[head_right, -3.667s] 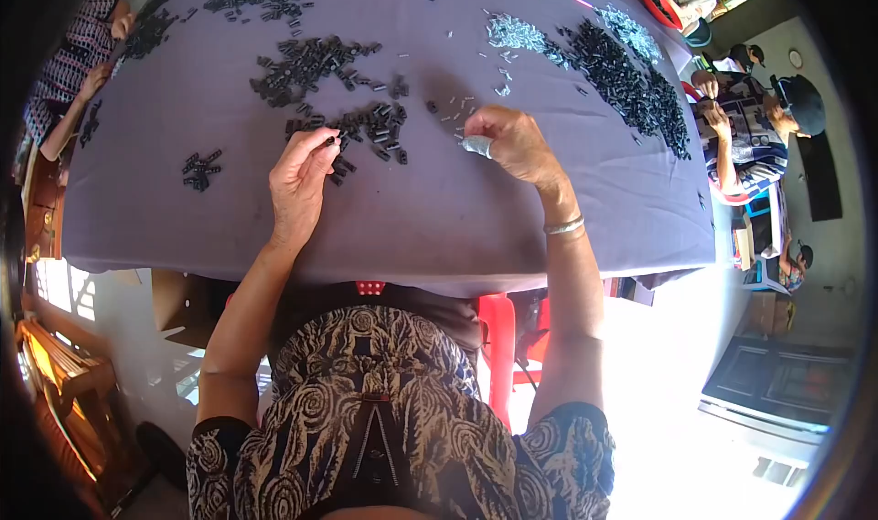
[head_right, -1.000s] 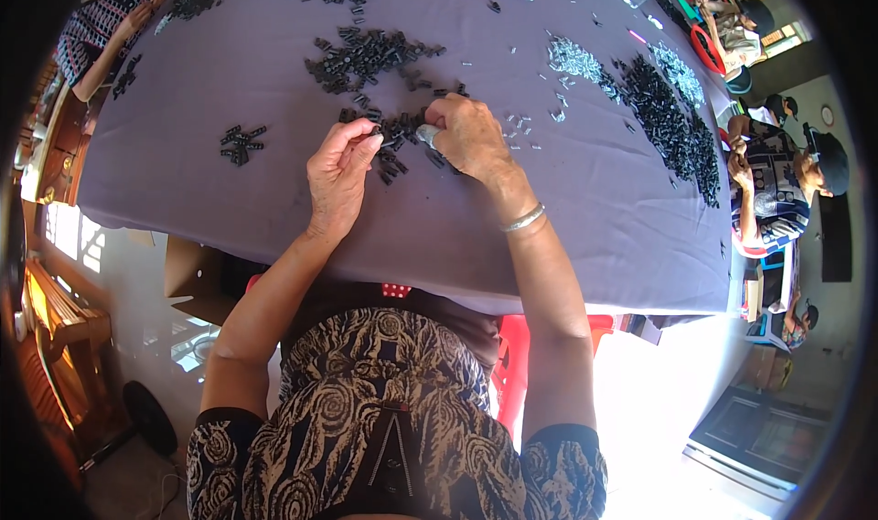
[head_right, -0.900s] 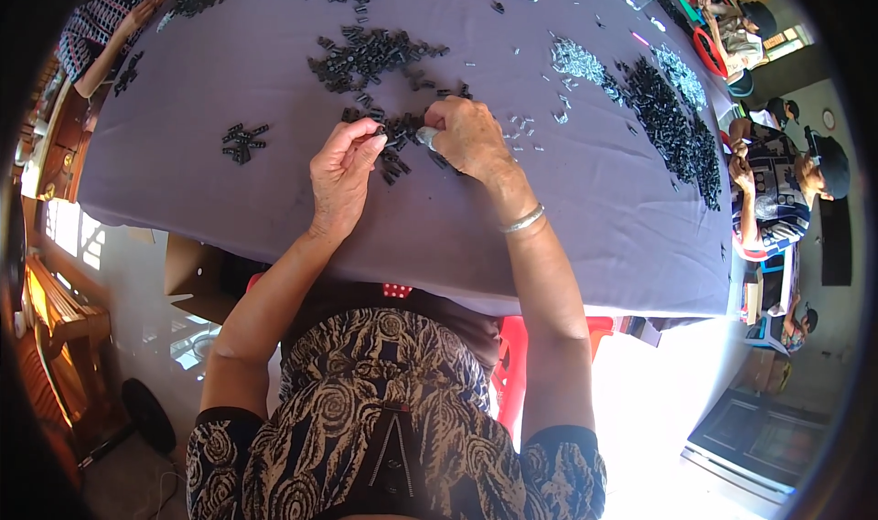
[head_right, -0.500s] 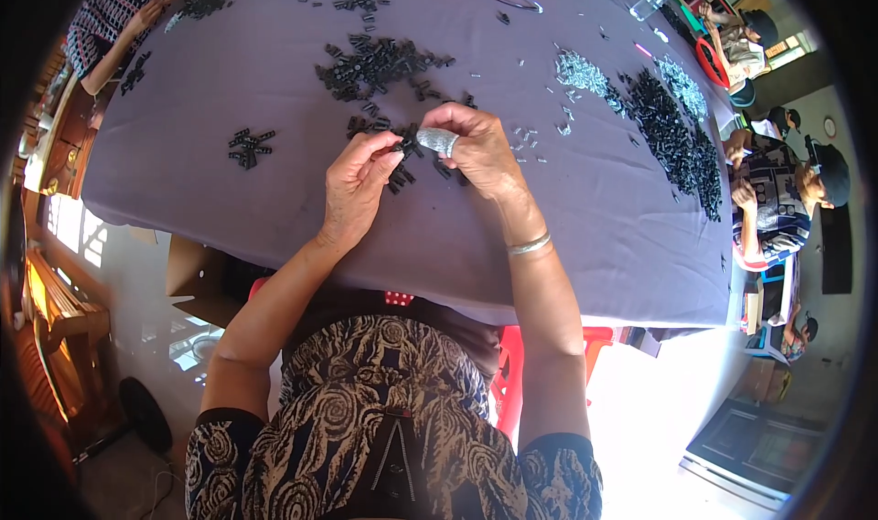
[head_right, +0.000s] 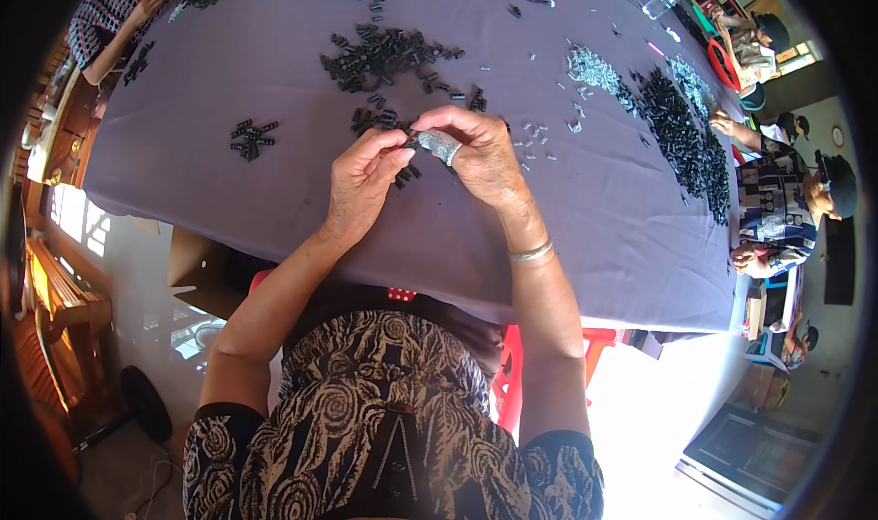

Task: Manually inserting small plastic pieces into a silver mesh sleeve to assemble components.

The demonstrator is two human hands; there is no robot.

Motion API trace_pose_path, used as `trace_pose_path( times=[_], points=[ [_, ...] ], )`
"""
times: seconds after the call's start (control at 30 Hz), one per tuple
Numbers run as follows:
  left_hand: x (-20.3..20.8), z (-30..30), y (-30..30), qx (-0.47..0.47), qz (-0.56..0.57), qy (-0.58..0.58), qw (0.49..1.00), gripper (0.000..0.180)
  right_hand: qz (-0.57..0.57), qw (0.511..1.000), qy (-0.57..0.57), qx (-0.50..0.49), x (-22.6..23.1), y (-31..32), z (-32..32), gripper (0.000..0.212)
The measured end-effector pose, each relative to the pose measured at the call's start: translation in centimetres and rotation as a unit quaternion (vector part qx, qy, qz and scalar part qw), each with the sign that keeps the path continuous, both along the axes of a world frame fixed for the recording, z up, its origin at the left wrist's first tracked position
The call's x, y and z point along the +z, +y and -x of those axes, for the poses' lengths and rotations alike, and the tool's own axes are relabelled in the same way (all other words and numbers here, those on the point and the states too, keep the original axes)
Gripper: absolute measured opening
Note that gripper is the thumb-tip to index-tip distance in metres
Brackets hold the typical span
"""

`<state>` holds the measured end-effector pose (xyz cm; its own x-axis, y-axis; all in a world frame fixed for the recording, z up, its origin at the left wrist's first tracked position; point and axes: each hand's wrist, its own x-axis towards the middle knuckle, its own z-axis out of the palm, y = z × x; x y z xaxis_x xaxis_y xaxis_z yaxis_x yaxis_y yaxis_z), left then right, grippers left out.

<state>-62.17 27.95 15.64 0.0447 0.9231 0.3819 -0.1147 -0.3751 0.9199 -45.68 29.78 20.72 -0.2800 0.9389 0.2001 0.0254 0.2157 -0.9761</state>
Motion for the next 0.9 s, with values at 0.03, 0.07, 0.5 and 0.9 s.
trace_pose_path(
  times=[0.03, 0.07, 0.5, 0.9],
  points=[
    [0.0, 0.1, -0.1, -0.007, 0.006, 0.013, 1.0, 0.016, -0.008, 1.0, -0.009, -0.003, 0.0, 0.0, 0.1, 0.015],
    [0.0, 0.3, -0.1, -0.014, 0.012, 0.026, 0.999, 0.016, -0.007, 1.0, -0.008, -0.003, -0.1, 0.0, 0.1, 0.015],
    [0.1, 0.6, 0.1, -0.125, 0.118, -0.101, 0.98, 0.018, -0.193, 0.968, -0.159, -0.017, 0.8, -0.3, -0.1, 0.021],
    [0.7, 0.6, 0.4, -0.148, 0.138, -0.143, 0.969, 0.018, -0.199, 0.972, -0.126, -0.016, 0.5, -0.1, 0.0, 0.024]
  ],
)
